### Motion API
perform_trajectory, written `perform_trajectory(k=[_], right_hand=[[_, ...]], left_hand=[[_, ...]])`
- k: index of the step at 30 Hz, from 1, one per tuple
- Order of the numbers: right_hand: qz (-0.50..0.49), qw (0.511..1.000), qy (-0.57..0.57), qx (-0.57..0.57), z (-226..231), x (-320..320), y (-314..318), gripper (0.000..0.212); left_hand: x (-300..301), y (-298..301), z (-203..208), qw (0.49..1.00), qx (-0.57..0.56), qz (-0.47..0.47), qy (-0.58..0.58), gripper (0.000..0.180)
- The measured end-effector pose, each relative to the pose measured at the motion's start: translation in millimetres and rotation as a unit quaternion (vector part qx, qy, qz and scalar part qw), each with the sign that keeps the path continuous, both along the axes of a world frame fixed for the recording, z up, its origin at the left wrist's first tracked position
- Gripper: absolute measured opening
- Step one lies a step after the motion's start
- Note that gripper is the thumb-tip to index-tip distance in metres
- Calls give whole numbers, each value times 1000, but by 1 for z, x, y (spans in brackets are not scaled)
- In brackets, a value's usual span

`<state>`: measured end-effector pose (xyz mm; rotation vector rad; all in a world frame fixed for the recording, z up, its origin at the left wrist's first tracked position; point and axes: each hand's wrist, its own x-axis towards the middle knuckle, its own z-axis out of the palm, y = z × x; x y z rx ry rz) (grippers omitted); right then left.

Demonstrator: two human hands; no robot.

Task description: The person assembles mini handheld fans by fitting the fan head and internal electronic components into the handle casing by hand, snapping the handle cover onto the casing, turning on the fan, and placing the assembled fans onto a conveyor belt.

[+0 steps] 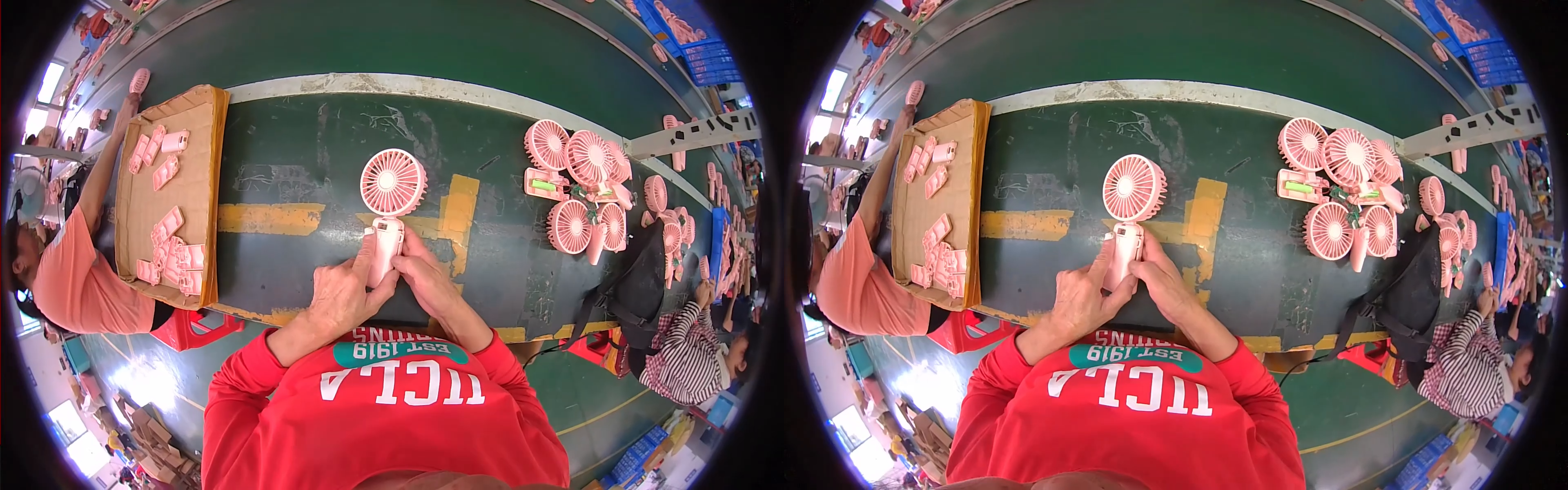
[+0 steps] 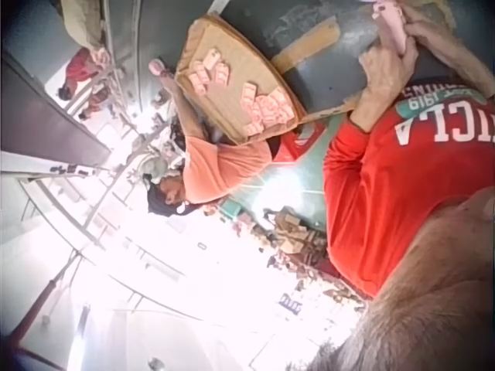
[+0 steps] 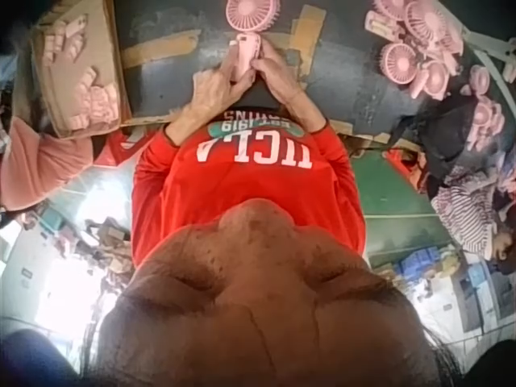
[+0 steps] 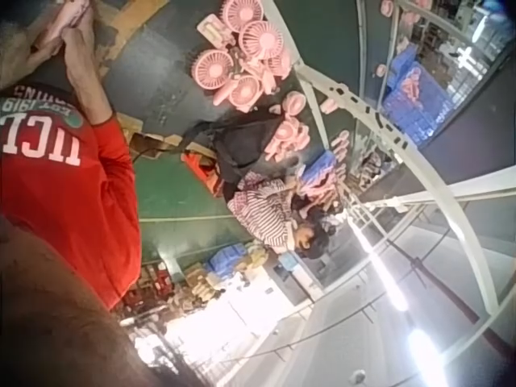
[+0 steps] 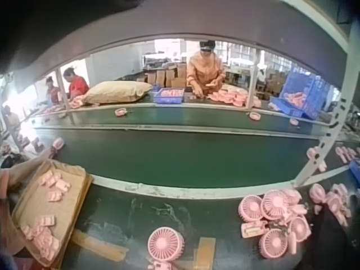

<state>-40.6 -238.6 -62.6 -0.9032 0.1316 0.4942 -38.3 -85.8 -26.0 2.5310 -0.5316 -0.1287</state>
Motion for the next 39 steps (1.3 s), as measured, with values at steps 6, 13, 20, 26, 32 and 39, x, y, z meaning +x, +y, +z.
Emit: perform_trajectory(k=[6, 13, 20, 26, 32, 39], right_hand=[[30, 996, -46, -77, 3, -1, 2, 64], [-72, 987, -38, -139, 5, -4, 21, 43], [-80, 994, 33, -69, -8, 1, 9, 35], [-108, 992, -26, 54, 8, 3, 6, 39], [-117, 992, -41, -4, 23, 0, 6, 39], [-139, 989, -47, 15, 20, 0, 5, 38]], left_hand=[[-4, 3, -7, 1000, -5, -14, -10, 63], [-4, 3, -10, 999, 6, -33, -33, 66], [-2, 0, -8, 998, -45, -25, -22, 60], [19, 9, -9, 835, -321, 38, 446, 41], [14, 5, -1, 939, -275, -14, 207, 27], [14, 2, 0, 949, -263, -44, 171, 26]])
